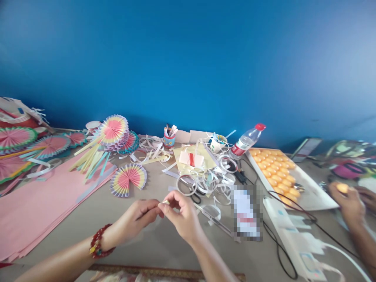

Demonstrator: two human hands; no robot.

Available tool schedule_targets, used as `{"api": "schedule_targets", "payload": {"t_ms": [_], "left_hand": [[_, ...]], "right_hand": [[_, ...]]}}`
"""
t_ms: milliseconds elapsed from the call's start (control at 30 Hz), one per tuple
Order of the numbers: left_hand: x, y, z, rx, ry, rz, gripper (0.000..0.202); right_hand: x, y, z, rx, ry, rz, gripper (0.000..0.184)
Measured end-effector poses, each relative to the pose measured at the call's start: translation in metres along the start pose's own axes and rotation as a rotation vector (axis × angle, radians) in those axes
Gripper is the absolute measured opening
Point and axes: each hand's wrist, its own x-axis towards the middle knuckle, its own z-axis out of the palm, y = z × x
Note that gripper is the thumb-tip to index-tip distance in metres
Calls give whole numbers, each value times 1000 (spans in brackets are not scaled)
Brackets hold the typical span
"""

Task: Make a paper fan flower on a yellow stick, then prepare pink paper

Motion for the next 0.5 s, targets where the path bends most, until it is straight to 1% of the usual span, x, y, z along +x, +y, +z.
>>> {"api": "schedule_targets", "payload": {"t_ms": [100, 200, 300, 367, 400, 433, 500], "left_hand": [[-1, 1, 1, -13, 4, 7, 37], [-1, -5, 2, -72, -10, -12, 40], [-1, -14, 4, -103, -9, -39, 45], [0, -18, 5, -102, -4, -53, 48], [0, -20, 5, -102, -4, -57, 48], [0, -20, 6, -101, -5, -59, 49], [2, -21, 6, -93, -1, -49, 49]], "right_hand": [[1, 4, 3, 84, 7, 27, 29], [2, 7, -1, 144, 3, 46, 35], [2, 10, -5, 126, 85, 33, 38], [2, 13, -7, 92, 149, -10, 35], [2, 14, -7, 70, 159, -24, 33], [1, 16, -7, 47, 147, -27, 31], [1, 18, -4, 6, 82, -9, 28]]}}
